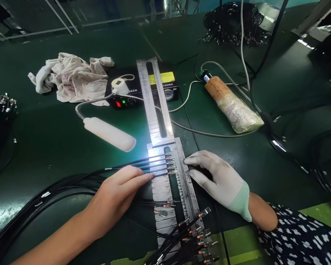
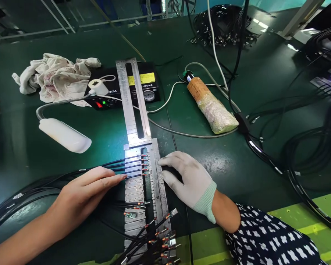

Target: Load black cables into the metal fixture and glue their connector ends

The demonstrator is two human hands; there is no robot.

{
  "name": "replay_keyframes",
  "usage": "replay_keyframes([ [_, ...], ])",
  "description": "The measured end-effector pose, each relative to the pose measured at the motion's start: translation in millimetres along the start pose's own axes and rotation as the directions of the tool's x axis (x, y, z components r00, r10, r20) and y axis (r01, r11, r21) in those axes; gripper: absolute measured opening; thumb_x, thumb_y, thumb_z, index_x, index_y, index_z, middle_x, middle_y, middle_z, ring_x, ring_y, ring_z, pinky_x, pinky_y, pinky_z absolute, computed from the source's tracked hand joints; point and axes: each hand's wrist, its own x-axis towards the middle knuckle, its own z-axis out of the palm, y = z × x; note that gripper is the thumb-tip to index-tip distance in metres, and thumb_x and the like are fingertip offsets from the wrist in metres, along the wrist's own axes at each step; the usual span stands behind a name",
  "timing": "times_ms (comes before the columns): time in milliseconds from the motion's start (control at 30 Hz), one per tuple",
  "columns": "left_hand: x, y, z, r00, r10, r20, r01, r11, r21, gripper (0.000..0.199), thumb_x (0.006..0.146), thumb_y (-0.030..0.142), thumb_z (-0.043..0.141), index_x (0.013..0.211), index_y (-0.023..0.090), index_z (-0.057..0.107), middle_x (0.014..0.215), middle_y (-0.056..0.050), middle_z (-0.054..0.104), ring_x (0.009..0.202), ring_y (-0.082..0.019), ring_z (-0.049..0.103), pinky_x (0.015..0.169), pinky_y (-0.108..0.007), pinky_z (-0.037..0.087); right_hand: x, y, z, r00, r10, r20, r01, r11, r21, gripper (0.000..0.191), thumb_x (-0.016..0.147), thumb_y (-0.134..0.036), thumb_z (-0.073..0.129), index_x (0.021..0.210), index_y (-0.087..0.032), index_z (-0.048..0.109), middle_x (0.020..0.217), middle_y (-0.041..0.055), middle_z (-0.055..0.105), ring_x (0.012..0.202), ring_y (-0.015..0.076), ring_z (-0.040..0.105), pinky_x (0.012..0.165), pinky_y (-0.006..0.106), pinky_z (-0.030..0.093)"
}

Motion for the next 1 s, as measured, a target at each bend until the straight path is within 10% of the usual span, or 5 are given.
replay_keyframes([
  [267,-8,5,14.1,0.997,-0.022,-0.080,0.036,0.982,0.185,0.037,0.094,0.010,0.041,0.124,0.026,0.057,0.111,-0.009,0.058,0.104,-0.023,0.054,0.087,-0.038,0.045,-3,0,5,0.965,-0.254,0.069,0.262,0.955,-0.137,0.053,0.076,0.000,0.045,0.121,-0.025,0.057,0.146,0.0069,0.033,0.117,0.0282,0.047,0.095,0.052,0.046],
  [500,-23,11,20.4,0.997,-0.079,-0.015,0.080,0.963,0.258,0.046,0.096,0.011,0.037,0.139,0.026,0.044,0.099,-0.006,0.058,0.087,-0.019,0.050,0.071,-0.032,0.036,0,3,5,0.971,-0.222,0.090,0.231,0.966,-0.119,0.051,0.077,0.000,0.046,0.119,-0.026,0.060,0.143,0.0055,0.037,0.122,0.0275,0.044,0.101,0.052,0.042],
  [833,-18,39,6.0,0.950,-0.259,0.174,0.297,0.919,-0.258,0.014,0.099,0.021,0.040,0.097,0.022,0.054,0.094,-0.004,0.057,0.088,-0.018,0.051,0.074,-0.028,0.043,-15,4,0,0.988,-0.139,0.062,0.141,0.990,-0.028,0.036,0.094,-0.011,0.040,0.120,-0.027,0.059,0.137,0.0060,0.046,0.124,0.0242,0.046,0.105,0.051,0.042],
  [1000,-9,26,9.1,0.976,-0.217,-0.010,0.208,0.948,-0.242,0.016,0.096,0.014,0.047,0.105,0.023,0.057,0.098,-0.003,0.056,0.091,-0.015,0.053,0.078,-0.024,0.045,-12,3,1,0.993,-0.103,0.050,0.104,0.995,-0.011,0.032,0.094,-0.012,0.045,0.117,-0.028,0.061,0.134,0.0044,0.048,0.122,0.0221,0.048,0.106,0.046,0.043],
])
